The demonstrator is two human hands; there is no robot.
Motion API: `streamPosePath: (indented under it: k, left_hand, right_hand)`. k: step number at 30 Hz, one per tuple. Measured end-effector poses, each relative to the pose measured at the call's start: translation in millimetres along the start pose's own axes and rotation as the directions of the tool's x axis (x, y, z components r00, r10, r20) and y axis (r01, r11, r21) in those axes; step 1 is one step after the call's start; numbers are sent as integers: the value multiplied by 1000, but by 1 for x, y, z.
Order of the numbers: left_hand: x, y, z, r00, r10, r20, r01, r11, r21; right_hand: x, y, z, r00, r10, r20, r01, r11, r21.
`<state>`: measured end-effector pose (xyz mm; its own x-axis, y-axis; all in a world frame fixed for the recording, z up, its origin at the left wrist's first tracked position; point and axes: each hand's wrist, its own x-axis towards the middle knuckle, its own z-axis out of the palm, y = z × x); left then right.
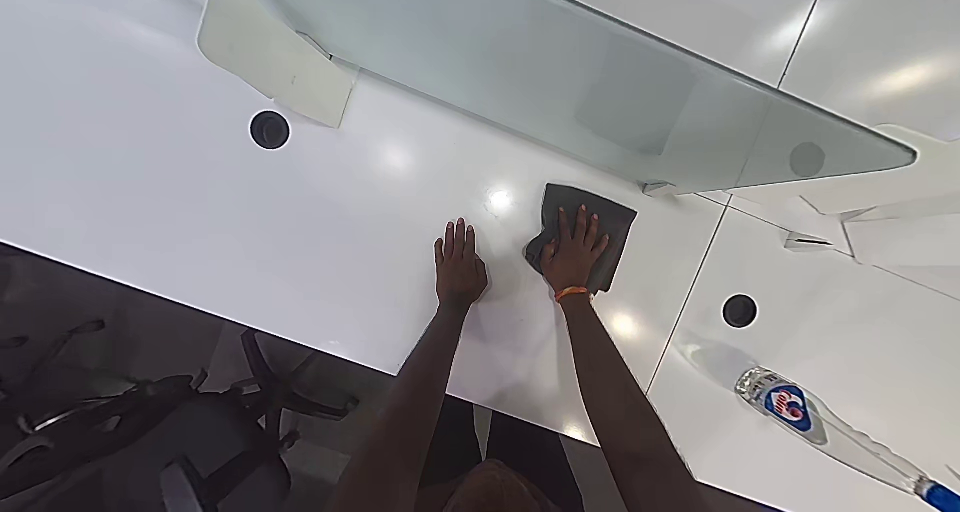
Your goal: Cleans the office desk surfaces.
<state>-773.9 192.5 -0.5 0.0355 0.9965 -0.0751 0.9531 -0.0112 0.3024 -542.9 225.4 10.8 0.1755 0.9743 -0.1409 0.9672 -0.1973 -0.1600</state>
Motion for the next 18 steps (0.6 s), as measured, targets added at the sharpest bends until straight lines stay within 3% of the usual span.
streamPosePath:
  k: [7, 10, 13, 18]
  left_hand:
    - [1, 0, 1, 1000, -5, 11, 5, 1000, 12]
    - [1, 1, 1, 1000, -5, 2, 5, 1000, 0]
    - [0, 1, 0, 1000, -6, -4, 6, 1000, 0]
    - [-1, -1, 4, 1000, 0, -14, 1, 1000, 11]
  right_hand:
    - [81, -5, -9, 995, -33, -90, 49, 981, 187]
    - [85, 2, -10, 993, -73, -92, 95, 958, 270]
    - [55, 13, -7, 977, -197, -86, 215, 922, 323]
    - [-56, 25, 7, 958, -284, -33, 276, 887, 369]
